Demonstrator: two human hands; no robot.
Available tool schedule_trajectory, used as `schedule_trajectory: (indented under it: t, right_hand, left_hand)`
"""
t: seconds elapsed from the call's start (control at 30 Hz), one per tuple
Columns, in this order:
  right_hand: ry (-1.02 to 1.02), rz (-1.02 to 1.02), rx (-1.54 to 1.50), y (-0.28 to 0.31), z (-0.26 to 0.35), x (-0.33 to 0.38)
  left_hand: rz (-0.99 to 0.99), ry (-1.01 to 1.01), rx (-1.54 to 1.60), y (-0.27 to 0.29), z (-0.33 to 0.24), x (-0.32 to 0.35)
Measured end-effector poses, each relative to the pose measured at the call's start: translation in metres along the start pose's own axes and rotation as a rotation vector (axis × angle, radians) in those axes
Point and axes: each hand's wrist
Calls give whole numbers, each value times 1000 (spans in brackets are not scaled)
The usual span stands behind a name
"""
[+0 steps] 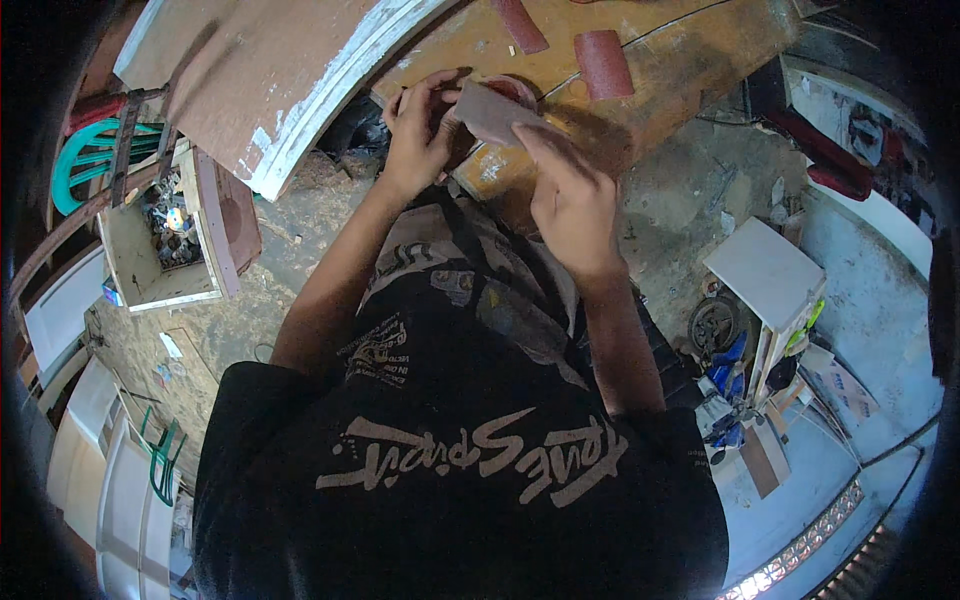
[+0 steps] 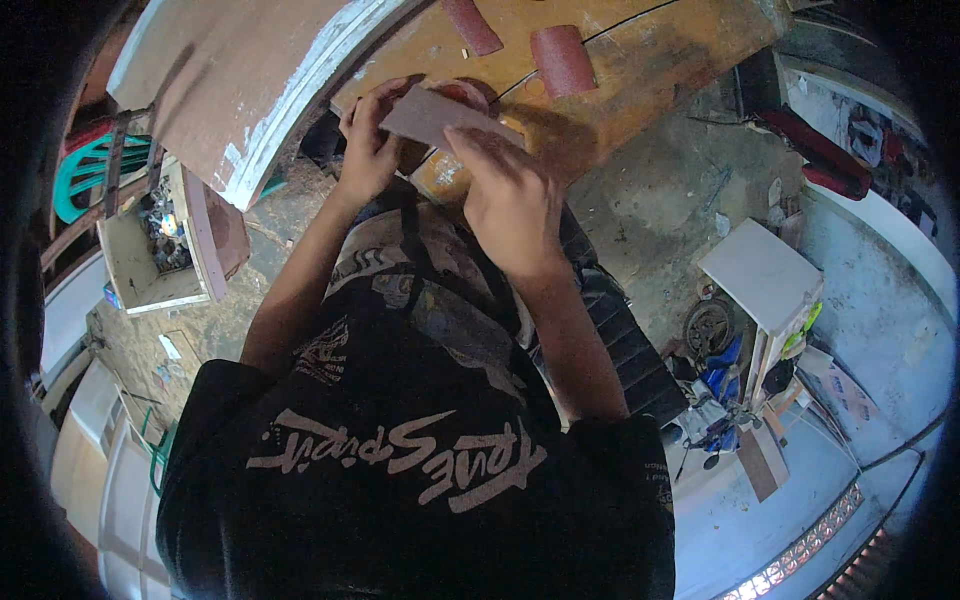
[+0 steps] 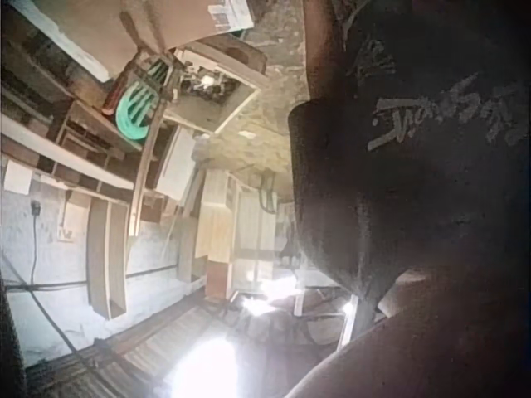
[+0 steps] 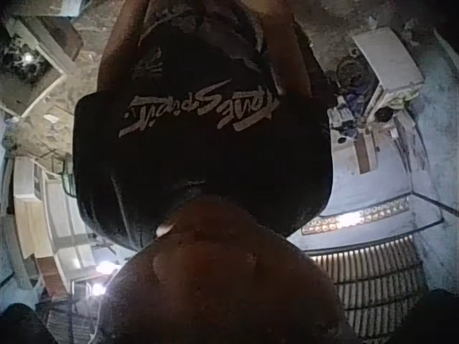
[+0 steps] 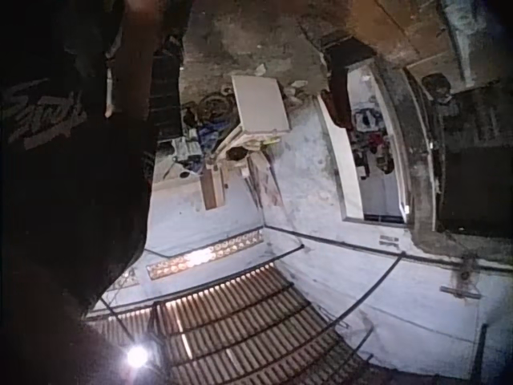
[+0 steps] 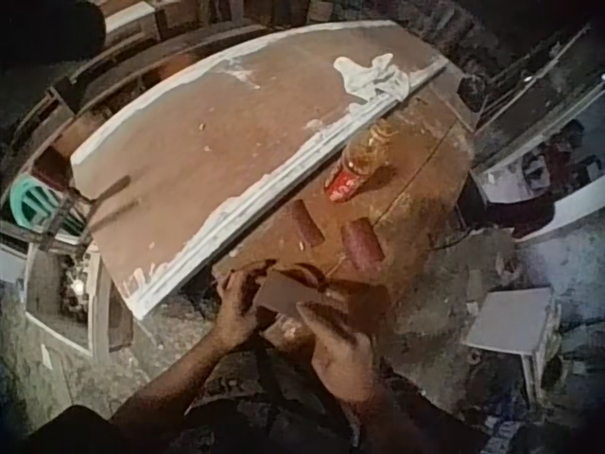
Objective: The person pours a brown liquid from a plastic bottle onto a small piece of wood, then uses a scraper and sandpaper to spread the liquid across the surface and edges.
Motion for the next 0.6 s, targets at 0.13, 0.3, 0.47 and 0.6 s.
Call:
schedule_trajectory:
  t: [0.13,0.3,0.47,0.6]
  right_hand:
    - [20,9,6,11,4,9]
    - [-143,-95,23,25,7,-1]
    - [-194,-140,12,5,5,-15]
    - [-87,-77,80,-5,9,-15]
  left_hand:
    - [-39,2,6,-6,3,-6]
    - [14,31,-164,6,-1,9]
    - [-103,-12,-306,-7,-27,24]
    - [-142,-4,-293,-13,-6,21]
Point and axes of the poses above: each hand's wrist, its own x-axis away from the middle knuckle, its own y-axis out of the back of the hand, z = x × y, and after that the axes turned 9 degrees about y, right-handed
